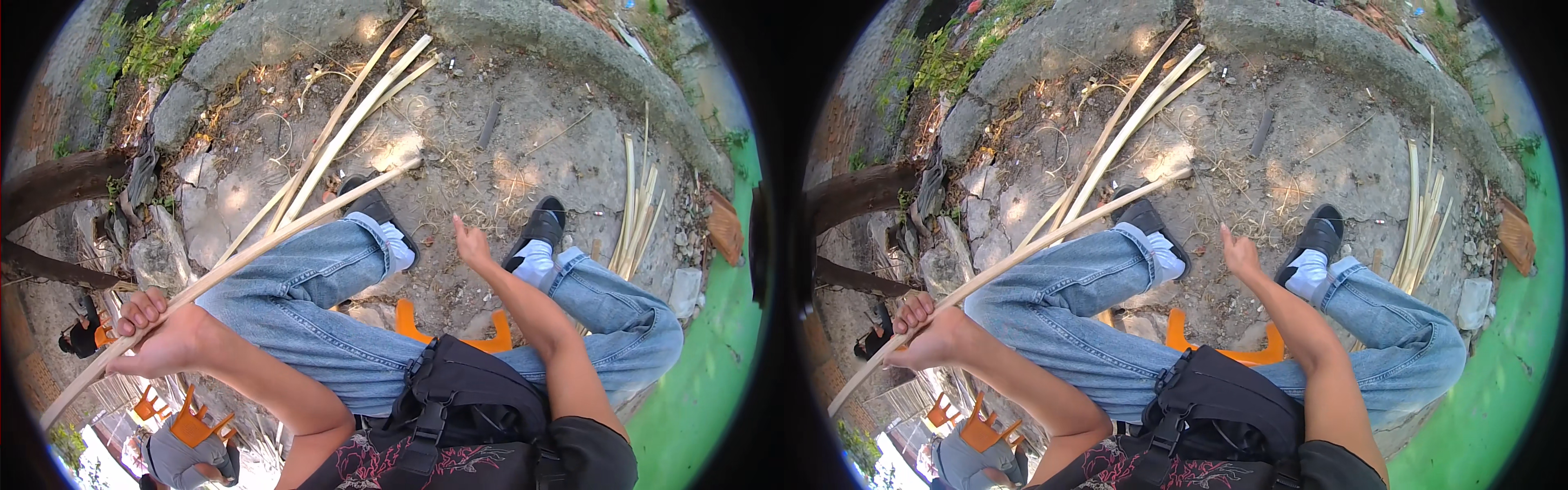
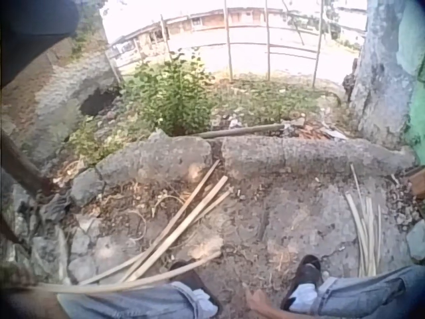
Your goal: The person scrapes and shaves bamboo strips using a knife.
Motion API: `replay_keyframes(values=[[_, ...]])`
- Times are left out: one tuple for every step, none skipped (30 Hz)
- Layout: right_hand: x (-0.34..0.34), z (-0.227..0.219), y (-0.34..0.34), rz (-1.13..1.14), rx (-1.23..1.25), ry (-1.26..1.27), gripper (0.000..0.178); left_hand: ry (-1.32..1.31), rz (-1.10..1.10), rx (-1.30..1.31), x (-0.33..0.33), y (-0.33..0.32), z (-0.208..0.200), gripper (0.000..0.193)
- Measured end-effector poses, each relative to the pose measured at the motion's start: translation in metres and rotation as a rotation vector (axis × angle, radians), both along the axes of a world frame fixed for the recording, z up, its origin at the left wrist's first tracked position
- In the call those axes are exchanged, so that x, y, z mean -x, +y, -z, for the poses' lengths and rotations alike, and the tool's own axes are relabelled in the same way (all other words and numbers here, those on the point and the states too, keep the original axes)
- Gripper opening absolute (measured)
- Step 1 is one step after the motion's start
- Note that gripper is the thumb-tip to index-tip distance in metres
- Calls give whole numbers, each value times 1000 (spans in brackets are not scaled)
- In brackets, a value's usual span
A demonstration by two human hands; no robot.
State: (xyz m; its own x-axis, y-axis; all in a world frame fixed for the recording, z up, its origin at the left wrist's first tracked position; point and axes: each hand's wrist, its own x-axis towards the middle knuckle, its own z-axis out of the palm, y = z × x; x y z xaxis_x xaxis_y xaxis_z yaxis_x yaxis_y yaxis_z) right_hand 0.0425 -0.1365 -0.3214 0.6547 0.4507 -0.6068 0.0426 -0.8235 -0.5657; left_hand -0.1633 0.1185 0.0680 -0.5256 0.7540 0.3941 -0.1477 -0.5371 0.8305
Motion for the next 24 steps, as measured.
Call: replay_keyframes(values=[[-7,-3,0,3,0,-10,77,-10,3,0,-2,2,2,61],[-14,-14,5,-31,5,2,77,-32,31,6,-7,2,2,61],[-16,-26,14,-78,-2,24,76,-44,47,1,-9,1,-2,61],[-15,-38,21,-88,-11,27,76,-79,58,-8,-11,-1,-5,60],[-16,-55,29,-132,-53,35,75,-84,54,-16,-8,-2,-7,60],[-16,-71,36,-175,-91,40,74,-29,105,-15,-5,-4,-5,59],[-14,-87,43,-179,-95,34,74,28,155,-13,-3,-5,-5,58],[-10,-103,47,-182,-158,48,73,26,149,-20,-12,-9,-7,57],[-3,-116,50,-184,-222,66,72,21,150,-22,-16,-10,-7,57],[4,-128,52,-209,-260,72,69,6,160,-11,-18,-11,-7,57],[12,-144,54,-210,-262,67,69,-11,169,0,-19,-11,-8,57],[20,-160,56,-269,-307,100,68,-11,168,-1,-19,-12,-7,57],[26,-174,57,-330,-354,135,68,-13,152,-8,-19,-13,-7,57],[33,-190,59,-340,-360,141,68,-10,129,-21,-16,-14,-9,57],[38,-203,59,-387,-370,154,67,-7,125,-22,-16,-15,-9,57],[42,-209,60,-436,-382,169,66,-18,78,-11,-16,-16,-9,57],[45,-199,57,-441,-387,171,66,-32,32,-2,-16,-17,-11,57],[43,-177,48,-349,-348,139,66,-38,35,1,-20,-18,-10,57],[42,-157,41,-262,-313,113,65,-53,20,13,-22,-19,-9,57],[36,-141,33,-262,-312,107,65,-76,7,27,-25,-19,-7,57],[28,-131,29,-189,-223,106,65,-82,2,19,-28,-20,-6,57],[22,-119,27,-114,-132,103,64,-78,3,30,-32,-21,-6,57],[24,-126,35,-126,-141,106,64,-65,-5,36,-33,-22,-6,57],[35,-148,40,-169,-225,99,64,-52,-18,41,-31,-26,-10,57]])
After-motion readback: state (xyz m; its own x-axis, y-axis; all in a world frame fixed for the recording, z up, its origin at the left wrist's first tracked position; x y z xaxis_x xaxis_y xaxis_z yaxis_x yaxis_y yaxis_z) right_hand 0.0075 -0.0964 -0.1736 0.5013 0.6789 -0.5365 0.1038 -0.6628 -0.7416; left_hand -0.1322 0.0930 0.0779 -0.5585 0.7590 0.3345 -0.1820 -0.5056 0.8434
